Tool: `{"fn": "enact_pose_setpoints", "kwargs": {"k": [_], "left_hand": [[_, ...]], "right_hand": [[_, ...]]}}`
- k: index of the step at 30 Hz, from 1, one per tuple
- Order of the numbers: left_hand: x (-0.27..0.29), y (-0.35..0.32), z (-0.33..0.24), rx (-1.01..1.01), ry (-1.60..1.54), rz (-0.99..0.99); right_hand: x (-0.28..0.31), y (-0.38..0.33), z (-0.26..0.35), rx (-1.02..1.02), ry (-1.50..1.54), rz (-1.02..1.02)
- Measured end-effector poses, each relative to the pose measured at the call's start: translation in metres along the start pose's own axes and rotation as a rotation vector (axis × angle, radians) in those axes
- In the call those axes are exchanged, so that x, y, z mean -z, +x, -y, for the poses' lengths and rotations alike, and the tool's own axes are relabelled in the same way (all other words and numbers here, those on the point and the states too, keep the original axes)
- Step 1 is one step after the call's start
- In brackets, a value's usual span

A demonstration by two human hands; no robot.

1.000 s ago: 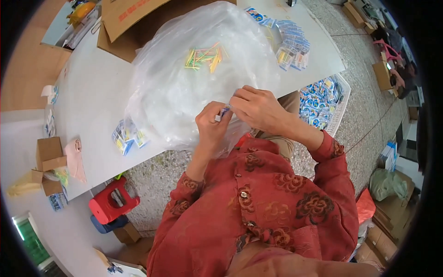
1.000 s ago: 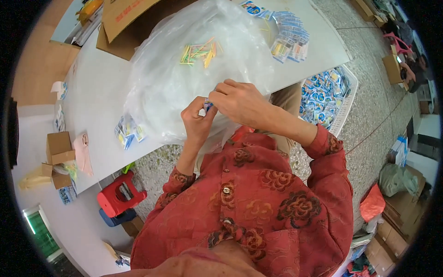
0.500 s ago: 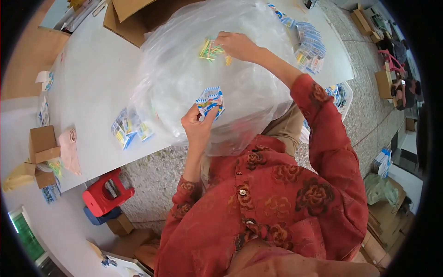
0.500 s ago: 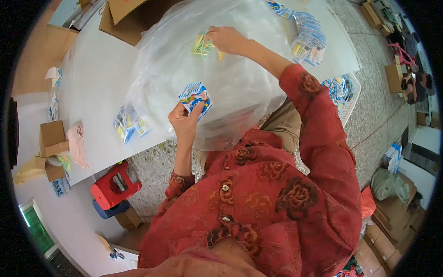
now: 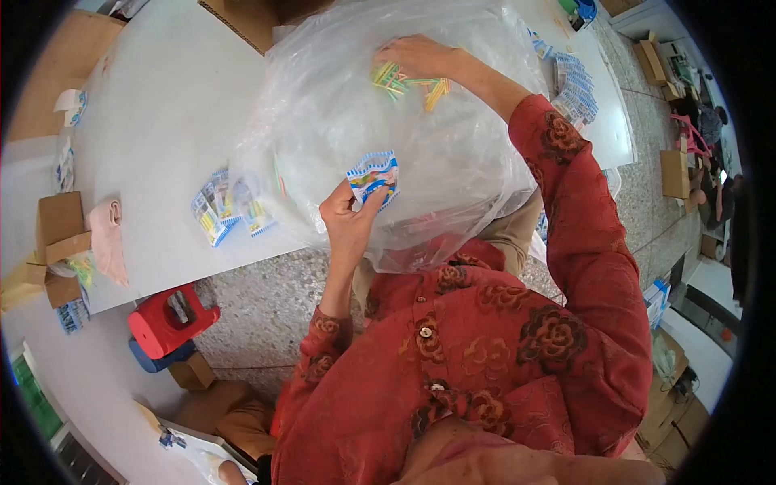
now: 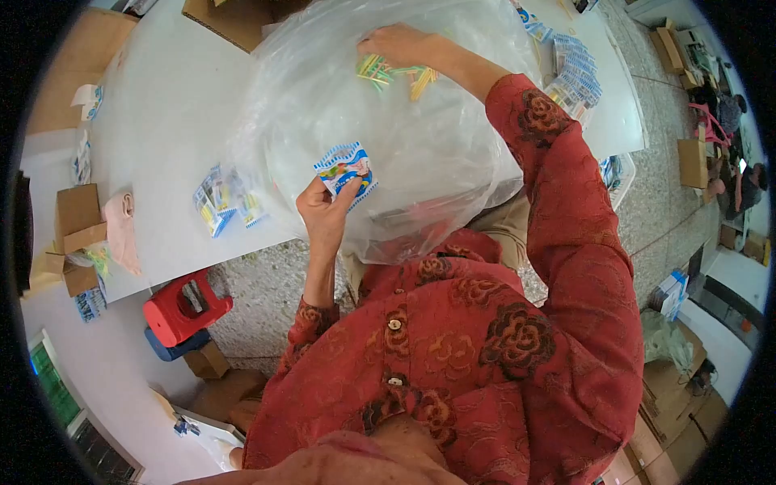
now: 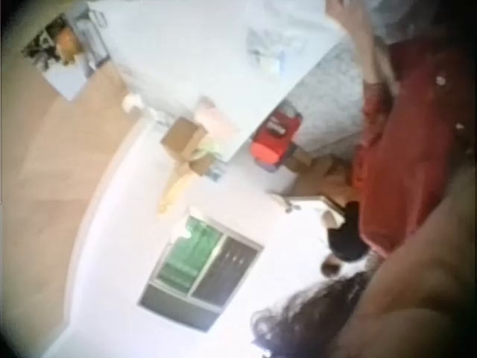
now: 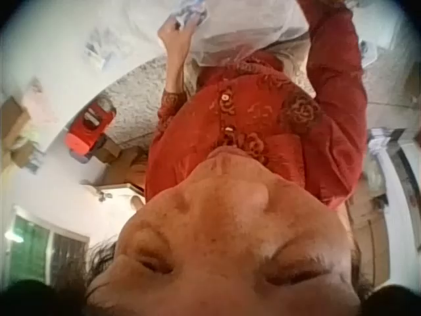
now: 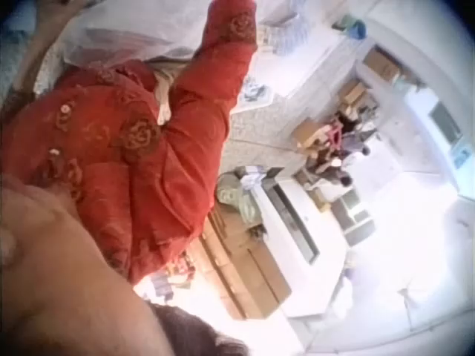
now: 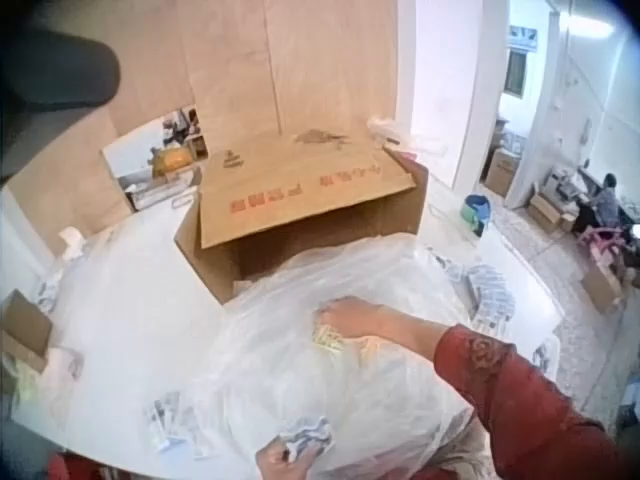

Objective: Packaging colorful plastic sticks into small blue plastic packets.

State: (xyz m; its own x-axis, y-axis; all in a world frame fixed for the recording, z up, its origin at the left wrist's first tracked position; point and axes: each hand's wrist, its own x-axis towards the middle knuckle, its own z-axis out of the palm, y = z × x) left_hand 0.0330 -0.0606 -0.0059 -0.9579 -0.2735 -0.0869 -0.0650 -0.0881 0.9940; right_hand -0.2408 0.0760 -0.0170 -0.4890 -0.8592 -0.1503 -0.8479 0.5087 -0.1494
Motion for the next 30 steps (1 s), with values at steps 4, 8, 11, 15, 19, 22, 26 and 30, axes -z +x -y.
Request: {"fn": "enact_pose_setpoints", "kwargs": {"k": [4,8,11,15,19,22,26,30], "left_hand": [[-0.009,0.003,-0.003,-0.012,-0.030,0.045],[-0.009,0.003,-0.001,-0.039,0.012,0.064],[-0.007,0.002,0.000,-0.033,0.010,0.058],[-0.003,-0.001,0.005,-0.034,0.001,0.042],[-0.003,-0.002,-0.001,-0.038,0.001,0.047],[-0.002,-0.001,-0.002,-0.058,0.018,0.046],[-0.003,0.000,-0.002,-0.052,-0.003,0.047],[-0.002,-0.001,0.001,-0.037,-0.005,0.057]], "right_hand": [[-0.011,-0.001,-0.005,0.131,-0.024,-0.097],[-0.013,0.002,-0.002,0.159,-0.118,-0.070],[-0.010,0.002,0.003,0.195,-0.177,-0.051],[-0.002,0.000,0.021,0.210,-0.272,-0.023],[-0.001,-0.003,0.027,0.229,-0.414,-0.035],[-0.005,-0.001,0.019,0.271,-0.423,-0.051],[-0.016,0.000,0.010,0.266,-0.376,-0.045],[-0.016,-0.003,0.005,0.257,-0.282,-0.010]]}}
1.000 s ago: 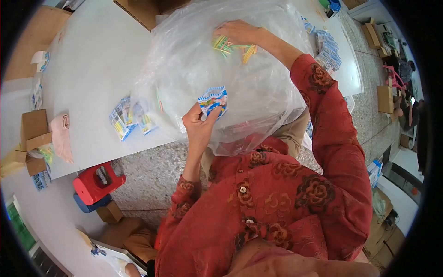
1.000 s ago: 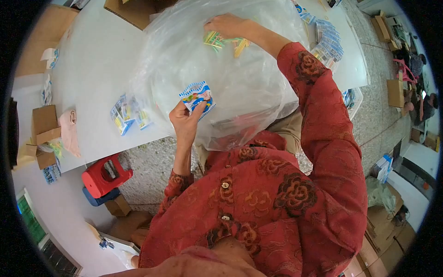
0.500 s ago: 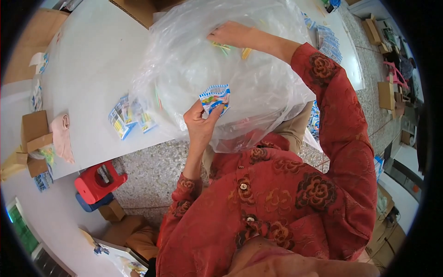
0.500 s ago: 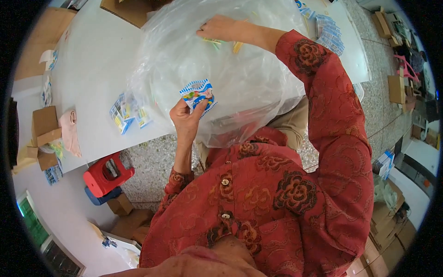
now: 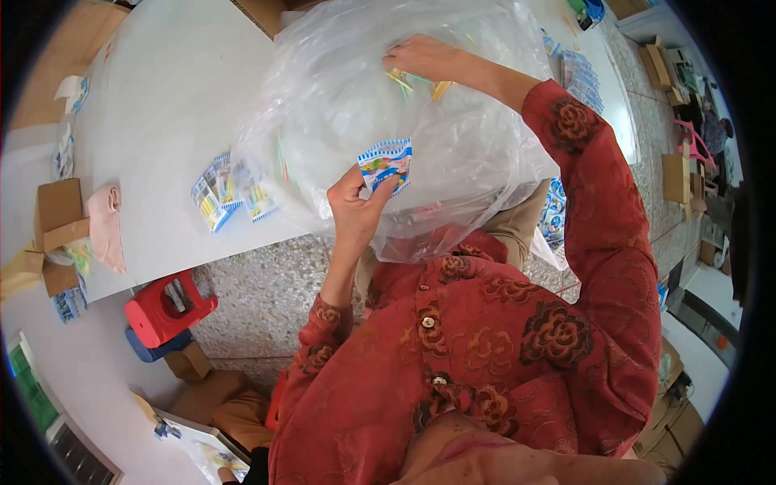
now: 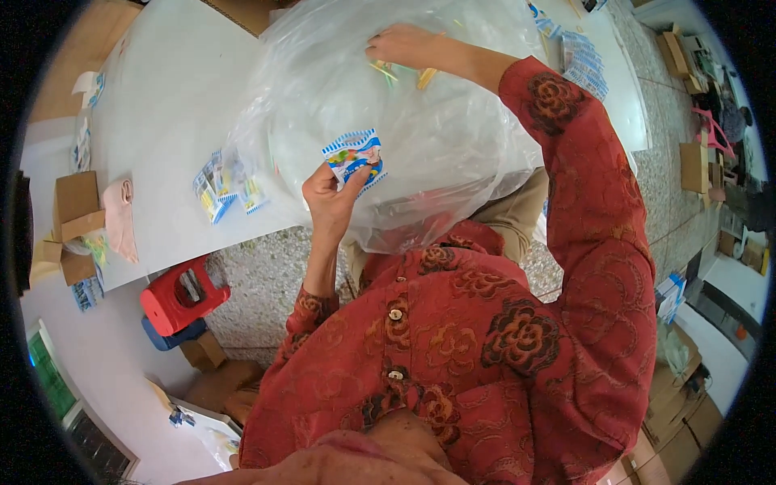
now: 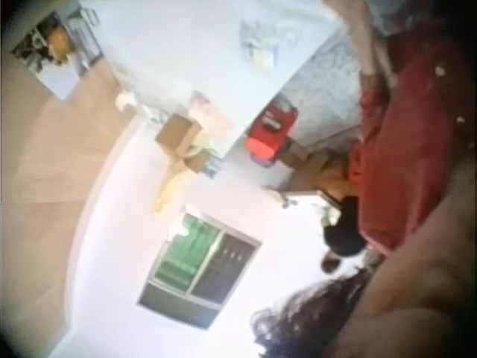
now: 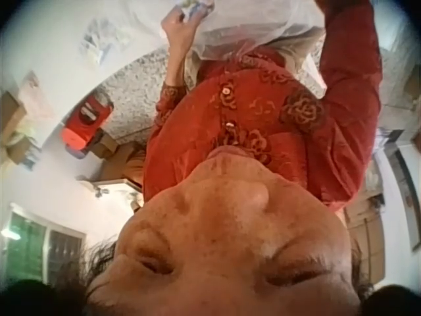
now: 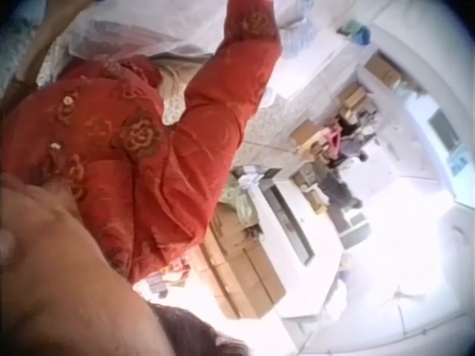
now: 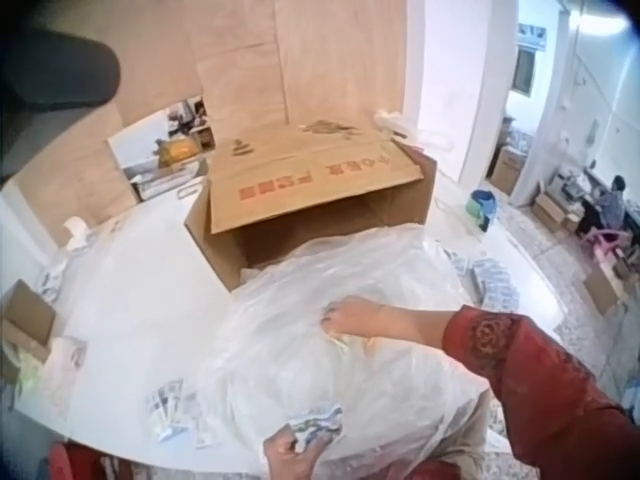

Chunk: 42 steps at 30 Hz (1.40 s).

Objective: Packaging colorful plastic sticks into small blue plastic packets.

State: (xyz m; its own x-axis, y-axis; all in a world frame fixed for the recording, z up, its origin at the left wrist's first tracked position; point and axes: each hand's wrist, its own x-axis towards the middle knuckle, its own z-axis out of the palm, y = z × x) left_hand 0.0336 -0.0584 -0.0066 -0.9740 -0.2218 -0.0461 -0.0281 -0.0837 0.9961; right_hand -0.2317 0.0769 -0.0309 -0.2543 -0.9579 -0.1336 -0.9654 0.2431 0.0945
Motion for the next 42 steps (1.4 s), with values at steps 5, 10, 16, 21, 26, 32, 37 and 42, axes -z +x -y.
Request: {"fn": "enact_pose_setpoints", "kwargs": {"k": [5,10,16,21,26,32,37,42], "left_hand": [[0.002,-0.002,0.003,-0.017,0.023,-0.007],[0.002,-0.004,0.002,-0.024,0.027,-0.003],[0.003,-0.006,-0.001,-0.026,-0.003,-0.016],[-0.003,-0.005,0.003,-0.059,-0.033,0.006],[-0.007,-0.008,-0.001,-0.045,-0.031,0.034],[-0.006,-0.011,-0.005,-0.038,-0.026,0.006],[-0.010,-0.013,-0.005,-0.050,-0.019,0.023],[-0.014,-0.017,-0.009,-0.048,-0.021,0.046]], "right_hand": [[-0.006,-0.003,0.001,-0.014,-0.083,-0.116],[0.003,-0.004,-0.004,-0.026,-0.103,-0.025],[0.028,-0.024,-0.002,-0.185,-0.008,-0.136],[0.016,-0.057,0.002,-0.270,0.158,-0.028],[0.004,-0.064,0.021,-0.267,0.199,0.126],[0.003,-0.065,0.033,-0.232,0.132,0.205],[-0.005,-0.066,0.042,-0.240,0.088,0.121],[-0.027,-0.078,0.040,-0.213,0.054,-0.046]]}}
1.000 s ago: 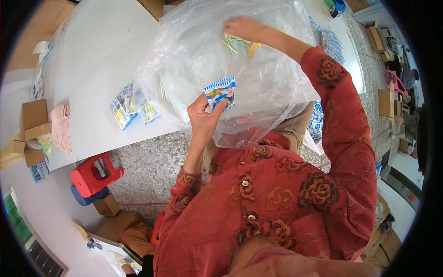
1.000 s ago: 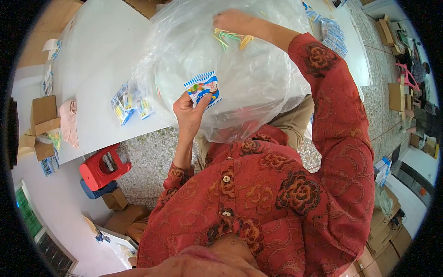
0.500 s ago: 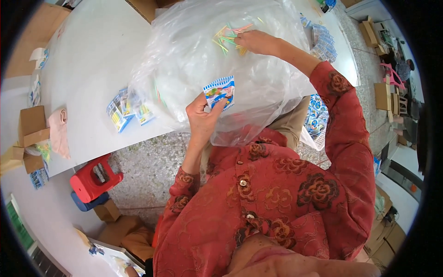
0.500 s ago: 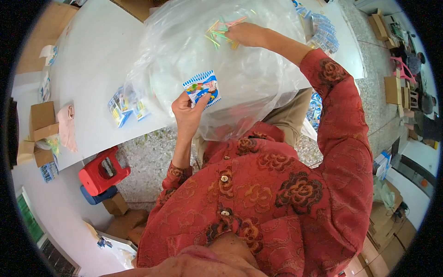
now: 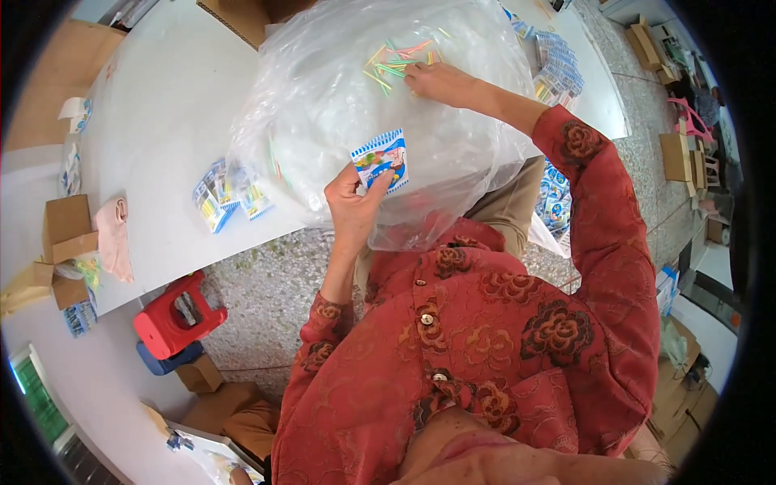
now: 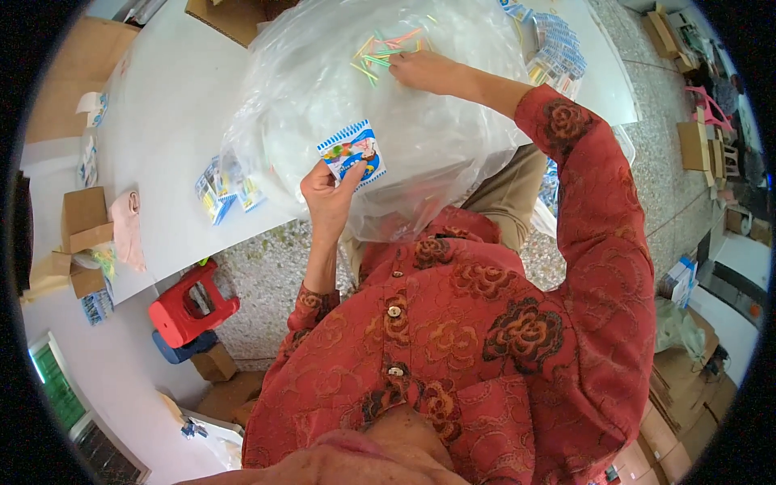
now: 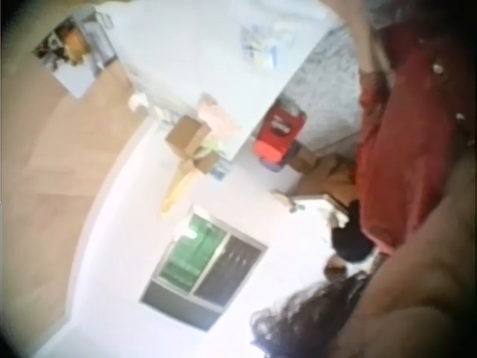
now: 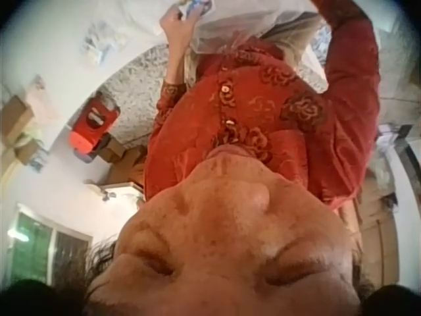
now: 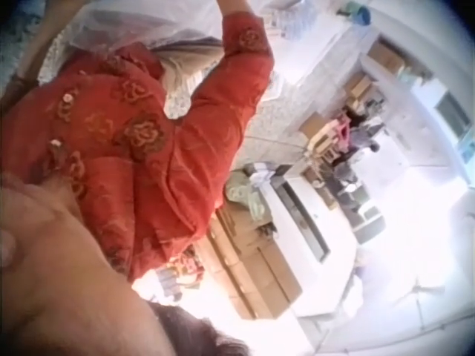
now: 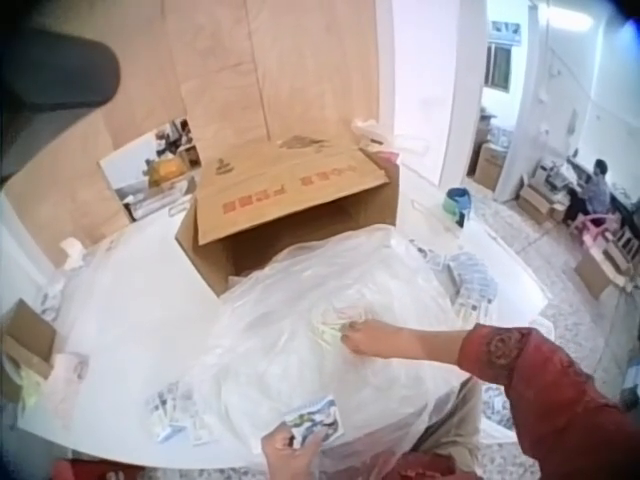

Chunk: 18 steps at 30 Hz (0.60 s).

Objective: Packaging colorful plastic sticks into small blue plastic packets.

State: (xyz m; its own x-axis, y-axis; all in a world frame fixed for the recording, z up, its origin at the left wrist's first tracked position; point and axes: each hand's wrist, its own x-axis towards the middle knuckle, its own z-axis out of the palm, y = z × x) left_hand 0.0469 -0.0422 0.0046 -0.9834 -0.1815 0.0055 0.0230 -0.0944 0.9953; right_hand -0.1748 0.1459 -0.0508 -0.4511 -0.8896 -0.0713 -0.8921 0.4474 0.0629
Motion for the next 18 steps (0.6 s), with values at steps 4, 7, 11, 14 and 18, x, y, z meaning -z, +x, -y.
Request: {"fn": "enact_pose_setpoints", "kwargs": {"k": [4,7,11,14,18], "left_hand": [[0.001,-0.003,0.002,-0.006,0.016,0.010],[0.000,-0.004,0.002,-0.040,0.071,0.027],[-0.003,-0.006,0.000,-0.042,0.074,0.034],[-0.004,-0.005,-0.006,-0.025,0.068,0.019],[-0.003,0.003,-0.007,-0.040,0.088,0.004]], "right_hand": [[-0.011,-0.002,-0.004,-0.070,-0.004,-0.208],[-0.016,-0.001,-0.007,-0.191,0.075,-0.451],[0.003,-0.010,-0.012,-0.468,0.540,-0.515],[0.022,-0.019,-0.007,-0.616,0.964,-0.633],[0.035,-0.030,0.018,-0.516,1.242,-0.637]]}}
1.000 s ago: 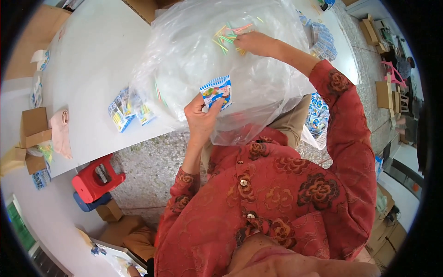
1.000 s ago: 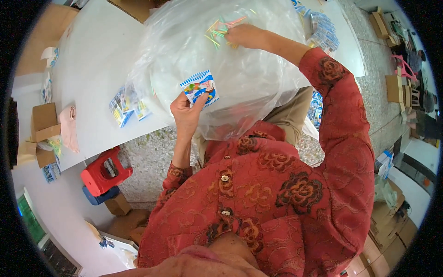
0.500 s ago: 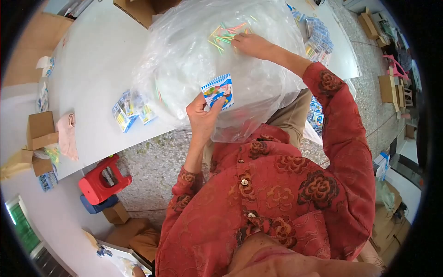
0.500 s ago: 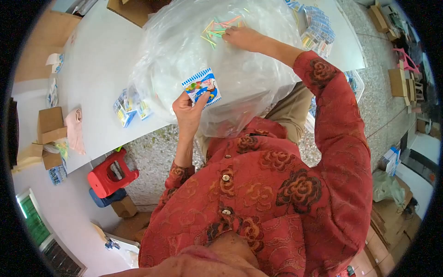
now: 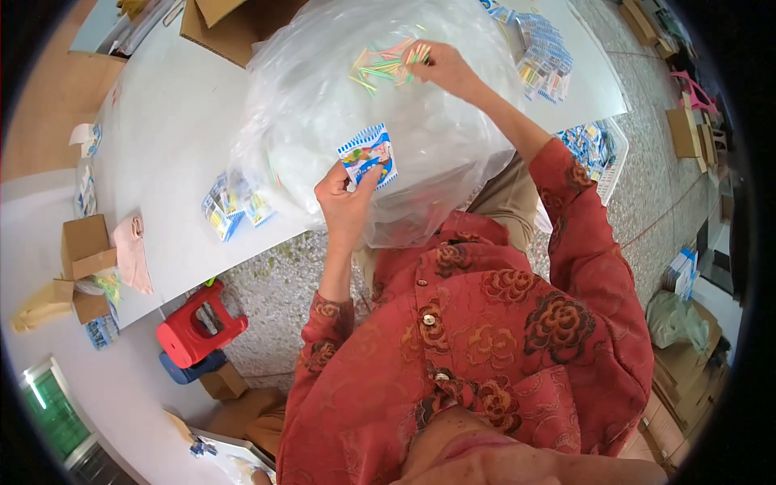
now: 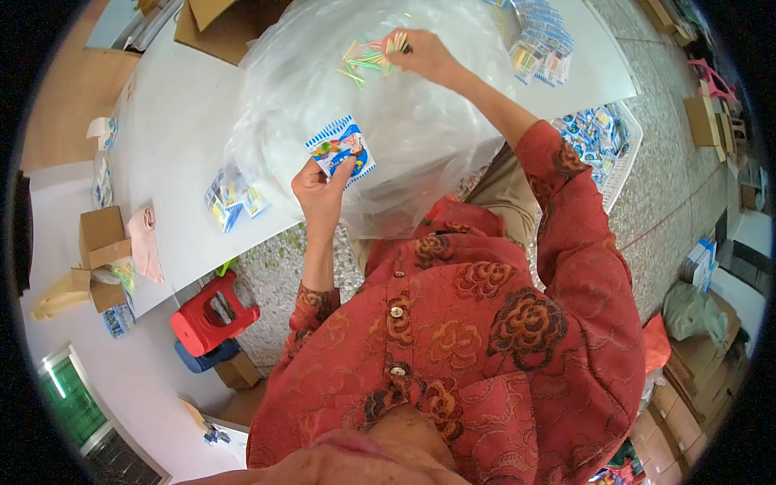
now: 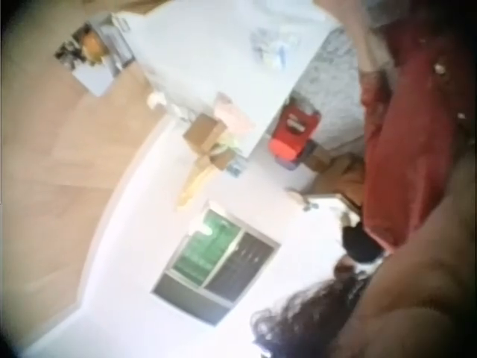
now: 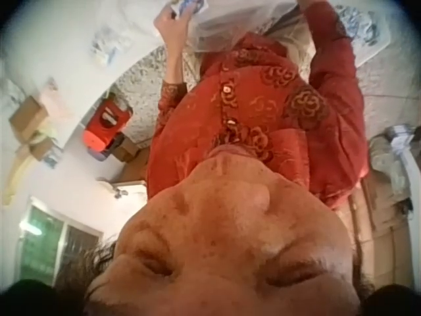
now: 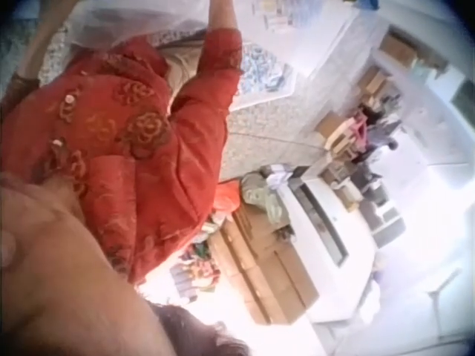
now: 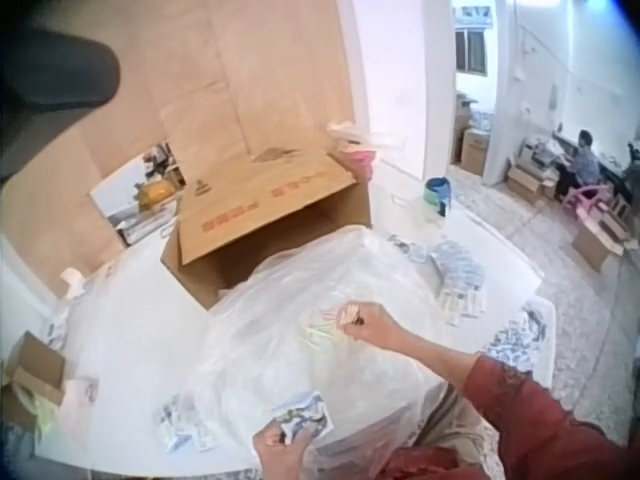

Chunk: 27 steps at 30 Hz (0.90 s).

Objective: Packaging colorful plastic sticks into small blue plastic packets.

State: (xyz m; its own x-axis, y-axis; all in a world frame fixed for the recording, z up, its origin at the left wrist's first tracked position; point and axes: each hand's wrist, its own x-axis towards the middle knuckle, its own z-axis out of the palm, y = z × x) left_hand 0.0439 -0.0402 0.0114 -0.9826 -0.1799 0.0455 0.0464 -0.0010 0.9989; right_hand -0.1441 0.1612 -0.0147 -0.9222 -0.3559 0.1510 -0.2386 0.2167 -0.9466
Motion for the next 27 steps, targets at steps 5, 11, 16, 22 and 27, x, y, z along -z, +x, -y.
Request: {"fn": "enact_pose_setpoints", "kwargs": {"k": [5,11,16,22,27], "left_hand": [[-0.013,0.011,0.000,-0.088,0.054,0.032],[-0.014,0.018,0.006,-0.098,0.232,0.100],[-0.033,0.026,0.007,-0.160,0.190,0.025],[-0.050,0.027,0.008,-0.148,0.154,0.038],[-0.053,0.028,0.012,-0.101,0.171,0.045]], "right_hand": [[-0.018,-0.026,-0.042,0.212,-0.435,0.024],[0.010,-0.033,0.035,0.043,-0.073,0.080],[0.024,-0.057,0.100,0.110,0.274,0.082],[0.019,-0.076,0.103,0.381,0.040,0.097],[0.022,-0.080,0.102,0.637,-0.185,0.115]]}}
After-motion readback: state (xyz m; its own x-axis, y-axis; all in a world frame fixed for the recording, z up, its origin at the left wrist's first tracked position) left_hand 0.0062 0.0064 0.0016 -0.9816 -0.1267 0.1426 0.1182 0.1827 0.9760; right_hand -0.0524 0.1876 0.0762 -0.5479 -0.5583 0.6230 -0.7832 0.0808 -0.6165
